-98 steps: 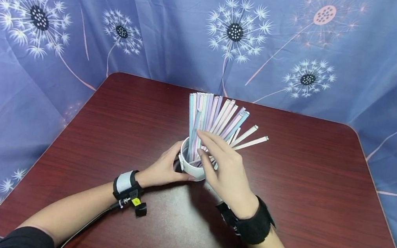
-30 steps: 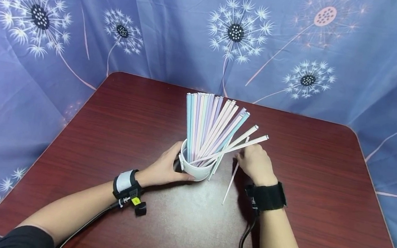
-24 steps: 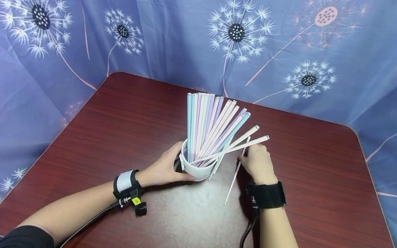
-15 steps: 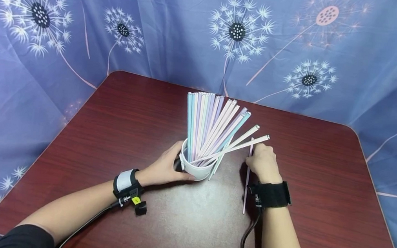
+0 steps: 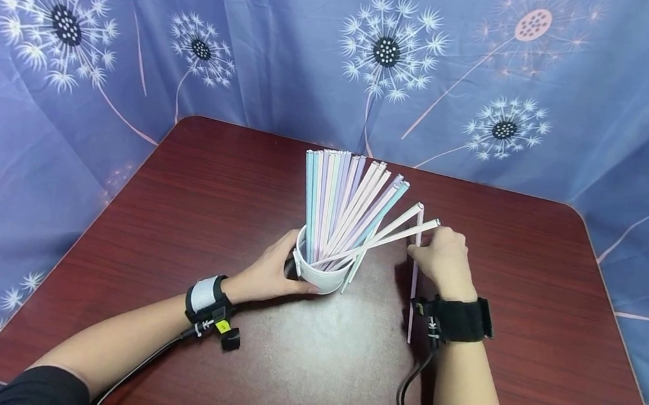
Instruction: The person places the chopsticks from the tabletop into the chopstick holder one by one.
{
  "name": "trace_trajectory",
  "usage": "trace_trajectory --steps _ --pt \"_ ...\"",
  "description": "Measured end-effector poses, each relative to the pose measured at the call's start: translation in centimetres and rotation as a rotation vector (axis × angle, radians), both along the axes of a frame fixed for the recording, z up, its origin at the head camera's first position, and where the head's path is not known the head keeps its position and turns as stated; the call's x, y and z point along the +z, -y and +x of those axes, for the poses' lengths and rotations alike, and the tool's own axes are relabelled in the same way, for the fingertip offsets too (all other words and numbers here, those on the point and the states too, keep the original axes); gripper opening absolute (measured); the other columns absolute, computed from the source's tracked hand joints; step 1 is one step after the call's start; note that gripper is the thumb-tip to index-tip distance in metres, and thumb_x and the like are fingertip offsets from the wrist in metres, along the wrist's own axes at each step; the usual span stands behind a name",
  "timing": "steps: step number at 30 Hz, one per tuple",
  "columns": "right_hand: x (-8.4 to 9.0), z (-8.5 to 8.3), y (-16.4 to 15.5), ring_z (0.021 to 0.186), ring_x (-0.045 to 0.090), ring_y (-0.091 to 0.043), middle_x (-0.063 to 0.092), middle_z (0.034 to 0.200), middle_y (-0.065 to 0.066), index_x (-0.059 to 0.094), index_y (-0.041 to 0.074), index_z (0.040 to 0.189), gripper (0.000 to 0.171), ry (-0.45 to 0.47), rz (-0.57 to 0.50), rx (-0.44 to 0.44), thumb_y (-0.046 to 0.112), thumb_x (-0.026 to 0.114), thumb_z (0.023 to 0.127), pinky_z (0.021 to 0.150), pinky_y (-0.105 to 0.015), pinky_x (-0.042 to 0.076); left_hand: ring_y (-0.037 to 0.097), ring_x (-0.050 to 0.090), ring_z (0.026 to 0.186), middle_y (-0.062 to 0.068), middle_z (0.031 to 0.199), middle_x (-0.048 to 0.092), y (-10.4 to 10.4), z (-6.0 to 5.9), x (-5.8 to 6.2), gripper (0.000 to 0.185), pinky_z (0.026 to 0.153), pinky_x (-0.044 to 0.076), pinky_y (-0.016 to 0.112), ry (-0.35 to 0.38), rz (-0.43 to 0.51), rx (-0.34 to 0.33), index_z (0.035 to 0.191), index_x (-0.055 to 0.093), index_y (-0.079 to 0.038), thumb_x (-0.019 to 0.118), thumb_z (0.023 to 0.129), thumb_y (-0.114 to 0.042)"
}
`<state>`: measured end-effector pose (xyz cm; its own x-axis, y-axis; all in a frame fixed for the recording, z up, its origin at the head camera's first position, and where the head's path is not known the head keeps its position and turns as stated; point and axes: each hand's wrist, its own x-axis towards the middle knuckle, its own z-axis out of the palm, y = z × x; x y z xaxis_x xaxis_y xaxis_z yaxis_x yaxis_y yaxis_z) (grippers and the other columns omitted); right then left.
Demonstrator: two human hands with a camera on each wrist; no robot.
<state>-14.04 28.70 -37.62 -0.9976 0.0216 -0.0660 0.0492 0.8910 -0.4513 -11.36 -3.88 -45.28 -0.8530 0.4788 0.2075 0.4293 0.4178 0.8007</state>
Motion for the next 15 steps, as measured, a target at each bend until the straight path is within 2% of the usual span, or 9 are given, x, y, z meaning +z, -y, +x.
trace_trajectory --steps 3,6,8,10,13,15 --pt "1.3 0.4 -0.4 0.055 0.053 -0.018 0.064 0.065 -0.013 0.068 -0.003 0.088 0.026 -0.177 -0.015 -0.001 0.022 0.073 0.081 0.057 -0.036 0.043 0.008 0.042 0.128 -0.006 0.137 0.045 0.0 0.0 0.0 0.099 0.11 0.035 0.033 -0.001 -0.003 -0.001 0.147 0.032 -0.024 0.088 0.067 -0.044" --pt "2.7 1.0 -0.7 0.06 0.054 -0.002 0.069 0.077 -0.016 0.069 -0.001 0.101 0.028 -0.335 -0.058 -0.057 0.019 0.071 0.081 0.069 -0.037 0.042 0.009 0.042 0.128 -0.005 0.138 0.045 -0.1 0.0 0.1 0.1 0.11 0.035 0.034 0.0 -0.002 0.001 0.148 0.032 -0.024 0.088 0.067 -0.044" --pt "3.6 1.4 -0.8 0.062 0.052 0.011 0.072 0.086 -0.016 0.069 0.0 0.108 0.031 -0.409 -0.103 -0.113 0.017 0.068 0.082 0.08 -0.035 0.039 0.009 0.042 0.128 -0.005 0.138 0.044 0.0 0.0 0.1 0.1 0.11 0.035 0.035 0.005 0.0 0.002 0.148 0.031 -0.025 0.088 0.067 -0.044" --pt "4.6 2.0 -0.8 0.061 0.047 0.019 0.071 0.085 -0.006 0.07 0.004 0.108 0.03 -0.47 -0.144 -0.184 0.016 0.068 0.081 0.085 -0.029 0.035 0.009 0.042 0.128 -0.006 0.138 0.044 0.0 0.1 0.0 0.1 0.11 0.036 0.035 0.008 0.001 0.006 0.148 0.031 -0.025 0.088 0.067 -0.044" --pt "6.0 2.9 -0.6 0.061 0.047 0.019 0.065 0.079 0.014 0.071 0.01 0.108 0.03 -0.576 -0.202 -0.268 0.014 0.068 0.079 0.083 -0.021 0.031 0.008 0.042 0.128 -0.006 0.138 0.044 0.0 0.1 0.0 0.101 0.109 0.036 0.035 0.007 -0.002 0.005 0.148 0.031 -0.026 0.087 0.067 -0.045" --pt "6.9 3.5 -0.3 0.063 0.051 0.015 0.059 0.077 0.025 0.073 0.014 0.108 0.03 -0.64 -0.247 -0.308 0.013 0.068 0.079 0.079 -0.017 0.032 0.008 0.042 0.128 -0.006 0.138 0.044 0.0 0.1 0.0 0.1 0.11 0.036 0.035 0.005 -0.002 0.006 0.148 0.032 -0.025 0.087 0.067 -0.045"
